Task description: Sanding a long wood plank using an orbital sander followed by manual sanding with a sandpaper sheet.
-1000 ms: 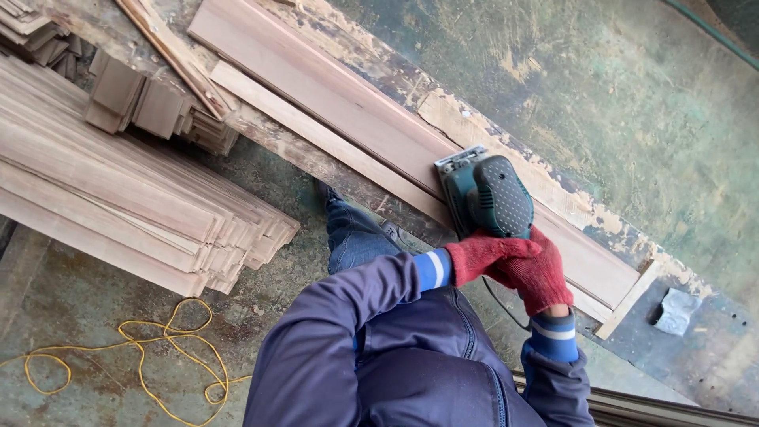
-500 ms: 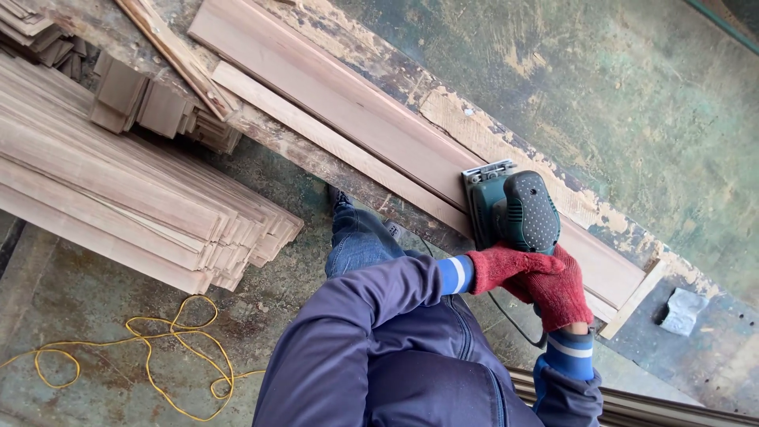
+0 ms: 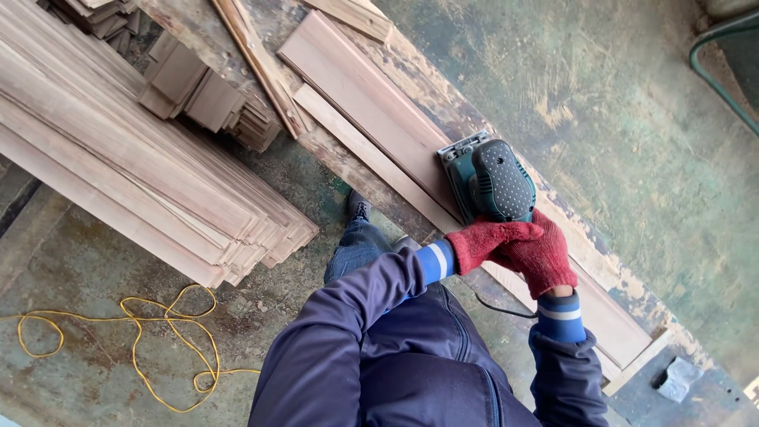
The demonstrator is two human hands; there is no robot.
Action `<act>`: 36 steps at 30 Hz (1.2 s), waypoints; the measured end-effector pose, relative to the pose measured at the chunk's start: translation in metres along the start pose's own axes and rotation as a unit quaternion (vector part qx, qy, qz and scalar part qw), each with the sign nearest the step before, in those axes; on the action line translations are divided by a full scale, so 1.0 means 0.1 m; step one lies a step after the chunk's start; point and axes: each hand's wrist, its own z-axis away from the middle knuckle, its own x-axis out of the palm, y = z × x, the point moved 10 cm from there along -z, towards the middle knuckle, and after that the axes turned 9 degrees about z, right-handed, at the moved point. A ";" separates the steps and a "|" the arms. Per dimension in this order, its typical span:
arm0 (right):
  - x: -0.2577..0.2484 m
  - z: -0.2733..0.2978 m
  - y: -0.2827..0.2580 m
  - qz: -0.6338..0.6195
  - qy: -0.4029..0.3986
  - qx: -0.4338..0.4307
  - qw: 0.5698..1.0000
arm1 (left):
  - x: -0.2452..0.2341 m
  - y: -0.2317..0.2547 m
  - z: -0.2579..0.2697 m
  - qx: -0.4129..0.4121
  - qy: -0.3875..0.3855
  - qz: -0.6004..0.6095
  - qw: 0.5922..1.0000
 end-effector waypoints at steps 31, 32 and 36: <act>0.33 -0.73 -4.20 0.061 -0.093 -0.261 0.959 | -0.64 3.98 1.49 0.252 0.069 0.028 0.965; 0.38 -0.81 -4.17 0.070 -0.096 -0.264 0.957 | -0.64 3.98 1.50 0.251 0.073 0.030 0.965; 0.35 -0.72 -3.94 0.075 -0.100 -0.246 0.961 | -0.55 3.81 1.56 0.242 0.071 0.033 0.967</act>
